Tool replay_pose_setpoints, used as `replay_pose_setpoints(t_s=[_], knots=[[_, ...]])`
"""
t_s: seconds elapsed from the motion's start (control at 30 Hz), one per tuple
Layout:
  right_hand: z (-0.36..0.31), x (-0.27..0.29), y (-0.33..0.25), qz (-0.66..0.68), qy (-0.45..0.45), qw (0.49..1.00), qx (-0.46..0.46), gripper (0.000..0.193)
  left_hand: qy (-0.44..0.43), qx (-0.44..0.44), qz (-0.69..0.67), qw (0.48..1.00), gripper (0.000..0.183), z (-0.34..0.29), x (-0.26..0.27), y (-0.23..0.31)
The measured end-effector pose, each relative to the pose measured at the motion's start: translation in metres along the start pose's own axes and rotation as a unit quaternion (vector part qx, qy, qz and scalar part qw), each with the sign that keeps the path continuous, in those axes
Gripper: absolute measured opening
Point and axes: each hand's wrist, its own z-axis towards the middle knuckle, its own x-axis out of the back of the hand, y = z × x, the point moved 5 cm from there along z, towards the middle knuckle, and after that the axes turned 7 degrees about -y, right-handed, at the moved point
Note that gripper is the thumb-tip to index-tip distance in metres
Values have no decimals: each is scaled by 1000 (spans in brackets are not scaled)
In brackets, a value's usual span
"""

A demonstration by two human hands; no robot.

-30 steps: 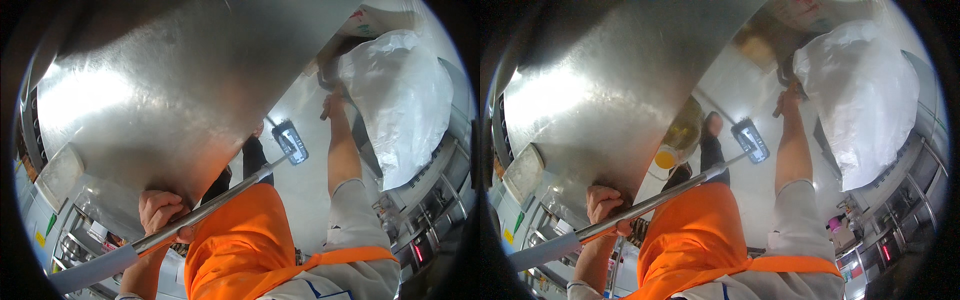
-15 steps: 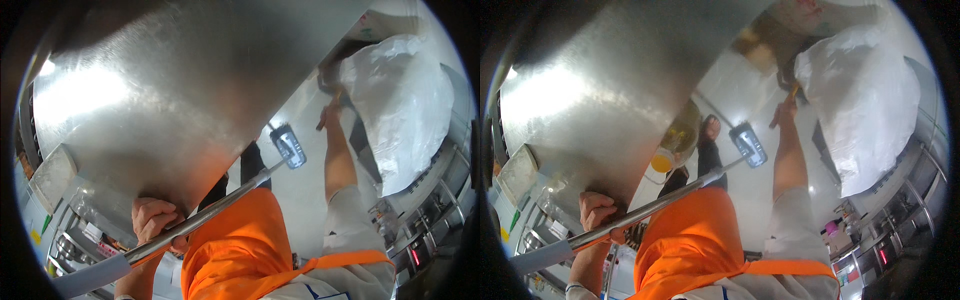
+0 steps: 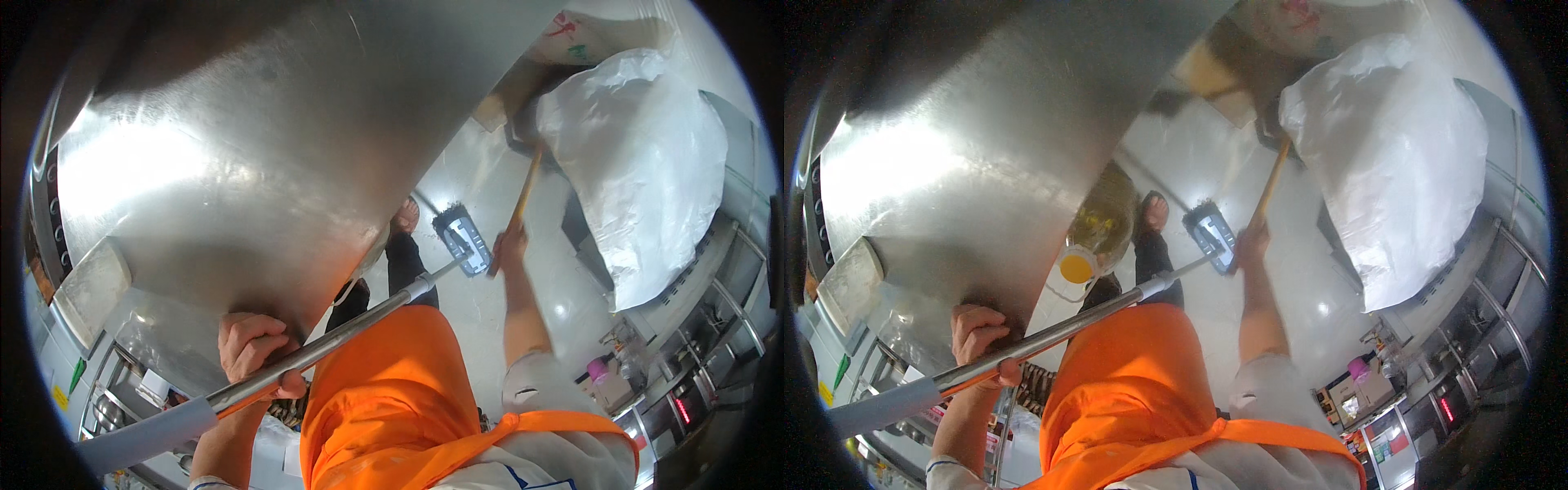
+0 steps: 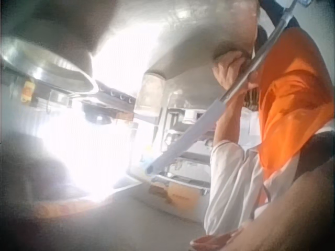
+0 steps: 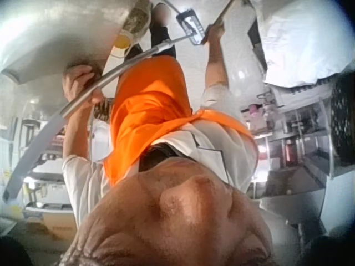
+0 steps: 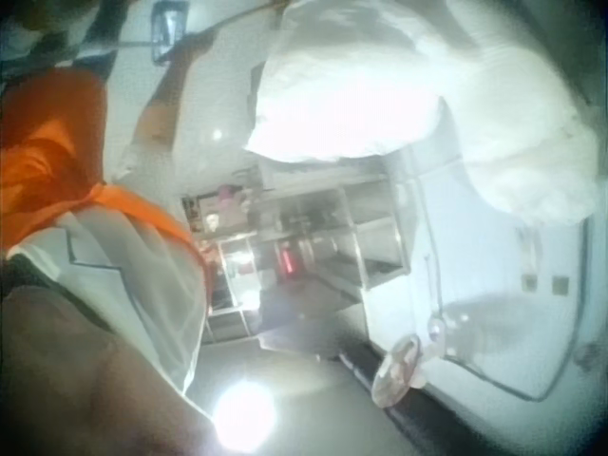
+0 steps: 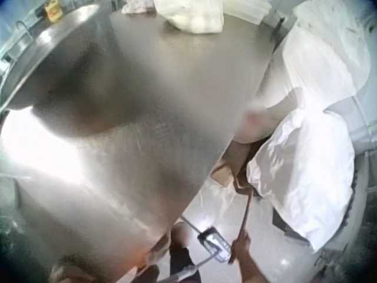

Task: The person mops the kitchen floor with a flat mop, then switches to a broom to sweep debris near a stainless steel counter and a large white sack. The person returns to mopping the floor after sweeping.

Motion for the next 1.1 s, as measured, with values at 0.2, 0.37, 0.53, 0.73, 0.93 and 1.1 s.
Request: replay_pose_setpoints(t_s=[0.2,0.37,0.53,0.73,0.93,1.1], knots=[[-7,-28,68,-46,0,998,-35,45,-1,9,16,1000,38,2,1,2],[-105,1,79,-164,-15,986,9,41,-11,22,16,1000,47,2,1,4],[-29,7,29,-29,-35,998,-36,33,0,17,5,1000,42,0,0,-1],[-65,-15,72,-12,-50,993,-103,50,-2,-3,20,1000,38,6,2,3],[-92,16,51,-2,-40,997,-69,34,-3,3,10,1000,40,3,2,2],[-26,-19,44,74,-45,986,-141,45,-16,12,8,1000,39,0,3,-1]])
